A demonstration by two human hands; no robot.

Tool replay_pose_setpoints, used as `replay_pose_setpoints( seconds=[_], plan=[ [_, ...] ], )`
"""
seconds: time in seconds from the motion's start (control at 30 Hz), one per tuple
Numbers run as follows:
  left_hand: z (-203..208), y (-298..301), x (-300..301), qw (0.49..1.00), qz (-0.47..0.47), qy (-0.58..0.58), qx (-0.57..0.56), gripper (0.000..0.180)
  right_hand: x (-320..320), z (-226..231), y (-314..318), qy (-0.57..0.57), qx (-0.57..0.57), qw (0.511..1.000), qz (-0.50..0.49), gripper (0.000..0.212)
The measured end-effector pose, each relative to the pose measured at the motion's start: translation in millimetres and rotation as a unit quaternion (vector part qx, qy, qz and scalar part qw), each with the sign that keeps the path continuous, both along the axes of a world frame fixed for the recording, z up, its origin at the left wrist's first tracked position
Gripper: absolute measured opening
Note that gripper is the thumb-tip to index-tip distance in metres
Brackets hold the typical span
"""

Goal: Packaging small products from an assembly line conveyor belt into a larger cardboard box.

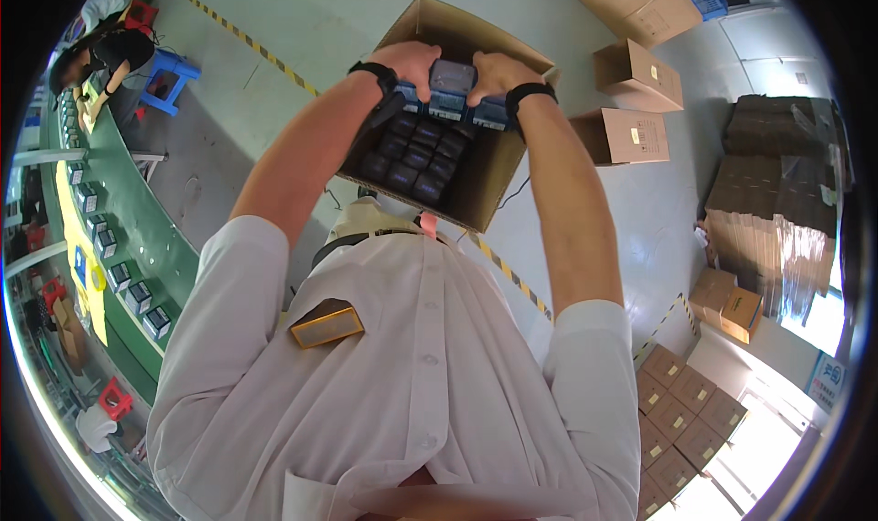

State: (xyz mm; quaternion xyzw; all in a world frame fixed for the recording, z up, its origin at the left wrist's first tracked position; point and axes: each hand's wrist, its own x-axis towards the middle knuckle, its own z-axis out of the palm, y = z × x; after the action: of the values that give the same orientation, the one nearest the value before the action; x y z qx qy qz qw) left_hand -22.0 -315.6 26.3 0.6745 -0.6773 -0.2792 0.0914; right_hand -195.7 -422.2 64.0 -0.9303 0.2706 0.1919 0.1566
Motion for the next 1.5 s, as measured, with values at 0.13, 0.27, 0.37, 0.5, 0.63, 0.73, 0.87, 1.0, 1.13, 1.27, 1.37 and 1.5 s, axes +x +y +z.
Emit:
replay_pose_setpoints(
  seconds=[0.13,0.27,0.37,0.5,0.63,0.73,0.87,1.0,1.13,1.27,1.37,1.5],
  plan=[
    [-64.6,1.0,-2.2,0.999,-0.018,-0.001,0.047,0.068,7.2,-53.5,13.3,0.091,0.043,0.992,-0.072,0.071],
    [-126.9,7.6,-3.9,0.997,-0.03,-0.026,0.062,0.063,12.4,-94.1,38.8,0.127,0.053,0.982,-0.133,0.075],
    [-171.7,15.9,-11.0,0.995,-0.049,-0.074,0.041,0.056,5.7,-142.4,52.1,0.127,0.038,0.979,-0.152,0.076],
    [-216.5,34.6,-27.5,0.993,-0.007,-0.11,0.052,0.041,-7.9,-226.5,72.4,0.086,0.052,0.976,-0.193,0.058],
    [-244.1,61.4,-48.4,0.983,-0.005,-0.182,-0.001,0.036,-45.4,-293.9,115.7,0.026,0.048,0.977,-0.207,0.054],
    [-265.7,85.4,-63.1,0.987,0.037,-0.159,-0.002,0.038,-52.8,-322.2,123.5,0.015,0.098,0.974,-0.205,0.066],
    [-265.5,64.4,-45.8,0.989,0.056,-0.121,0.067,0.035,-36.7,-303.9,120.7,0.041,0.108,0.967,-0.226,0.06],
    [-235.9,39.2,-40.4,0.977,0.062,-0.118,0.167,0.032,-3.2,-262.5,93.6,-0.008,0.039,0.968,-0.249,0.055],
    [-229.1,14.8,-24.9,0.977,0.106,-0.074,0.169,0.032,30.4,-205.6,48.0,-0.05,0.069,0.952,-0.294,0.046],
    [-277.3,14.8,-19.2,0.994,0.042,-0.059,0.079,0.033,27.5,-148.7,40.7,-0.08,0.097,0.964,-0.235,0.045],
    [-351.5,12.0,2.9,0.993,0.061,0.0,0.097,0.034,34.3,-97.9,55.3,-0.248,0.159,0.924,-0.243,0.046],
    [-427.3,63.9,64.9,0.981,0.107,0.077,0.14,0.036,-5.9,28.7,110.2,-0.411,0.405,0.775,-0.259,0.028]
  ],
)
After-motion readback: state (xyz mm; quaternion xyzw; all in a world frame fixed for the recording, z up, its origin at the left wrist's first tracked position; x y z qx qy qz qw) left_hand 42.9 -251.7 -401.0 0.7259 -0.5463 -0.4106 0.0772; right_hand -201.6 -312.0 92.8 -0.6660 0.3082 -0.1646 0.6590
